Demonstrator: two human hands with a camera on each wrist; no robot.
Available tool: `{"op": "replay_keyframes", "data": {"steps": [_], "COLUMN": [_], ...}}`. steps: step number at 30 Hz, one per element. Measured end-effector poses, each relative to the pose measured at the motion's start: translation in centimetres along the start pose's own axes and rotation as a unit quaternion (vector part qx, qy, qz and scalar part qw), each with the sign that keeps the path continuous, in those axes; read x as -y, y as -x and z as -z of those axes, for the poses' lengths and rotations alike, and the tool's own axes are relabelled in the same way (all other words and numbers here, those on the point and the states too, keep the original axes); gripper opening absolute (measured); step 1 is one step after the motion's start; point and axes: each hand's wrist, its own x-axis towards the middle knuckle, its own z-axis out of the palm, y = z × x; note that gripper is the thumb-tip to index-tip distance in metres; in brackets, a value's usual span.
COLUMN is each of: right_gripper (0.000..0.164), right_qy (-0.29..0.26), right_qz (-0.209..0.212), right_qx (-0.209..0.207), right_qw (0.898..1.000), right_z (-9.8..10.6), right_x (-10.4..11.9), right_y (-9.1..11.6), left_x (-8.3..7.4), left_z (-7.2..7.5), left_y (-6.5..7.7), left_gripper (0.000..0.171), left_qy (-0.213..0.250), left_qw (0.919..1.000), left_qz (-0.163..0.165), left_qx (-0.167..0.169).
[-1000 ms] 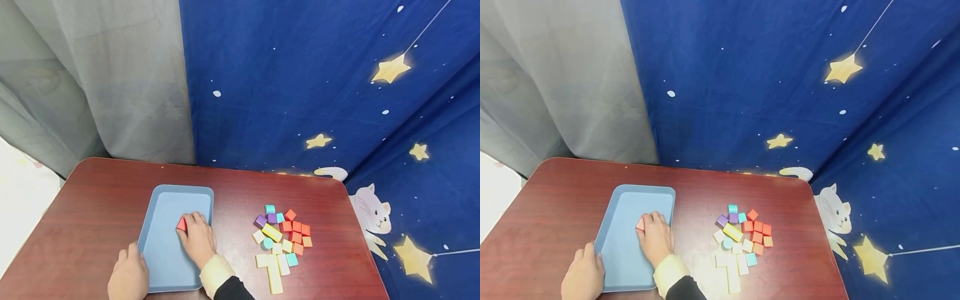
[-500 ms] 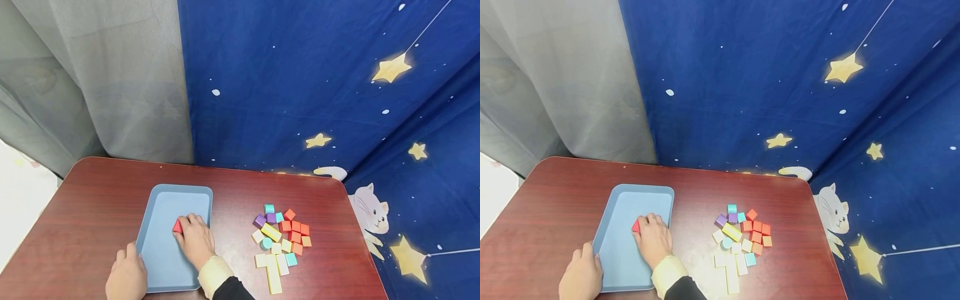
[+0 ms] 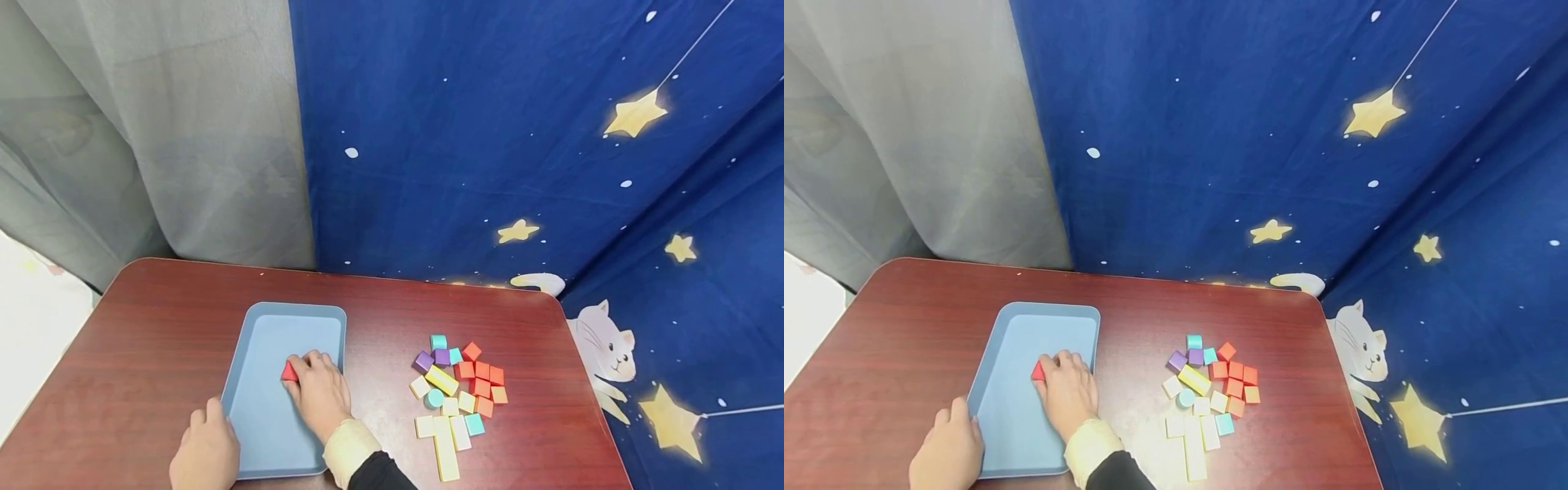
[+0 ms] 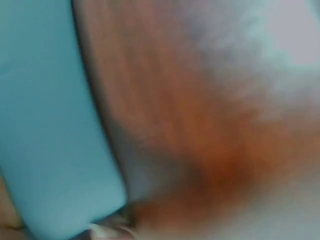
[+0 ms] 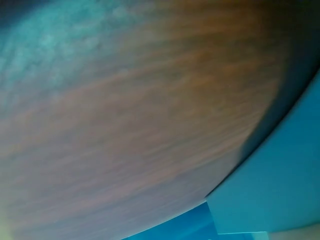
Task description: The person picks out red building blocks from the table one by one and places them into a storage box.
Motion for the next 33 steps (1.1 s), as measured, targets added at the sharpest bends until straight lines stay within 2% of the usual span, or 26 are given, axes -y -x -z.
{"op": "replay_keyframes", "data": {"steps": [4, 9, 21, 29, 33], "right_gripper": [0.027, 0.029, 0.032, 0.054, 0.059], "right_qy": [-0.003, -0.005, 0.001, -0.020, -0.039], "right_qz": [0.000, -0.005, -0.011, -0.025, -0.034], "right_qx": [-0.004, 0.001, 0.013, 0.033, 0.031], "right_qw": [1.000, 1.000, 1.000, 0.999, 0.998], "right_z": [0.09, 0.24, -0.05, 0.31, 0.47], "right_x": [0.02, 0.00, -0.04, 0.01, 0.13], "right_y": [0.06, 0.29, 0.45, 0.10, -0.02], "left_x": [-0.24, -0.31, 0.05, 0.02, 0.11], "left_z": [-0.05, -0.46, -0.88, -0.74, -0.71], "left_y": [-0.17, -0.02, 0.22, 0.22, 0.15], "left_gripper": [0.021, 0.022, 0.018, 0.018, 0.019], "left_qy": [-0.016, -0.004, 0.007, 0.002, 0.004], "left_qw": [0.9996, 0.9994, 0.9993, 0.9993, 0.9993], "left_qz": [0.017, 0.035, 0.025, 0.022, 0.018], "left_qx": [0.015, 0.004, -0.027, -0.029, -0.033]}}
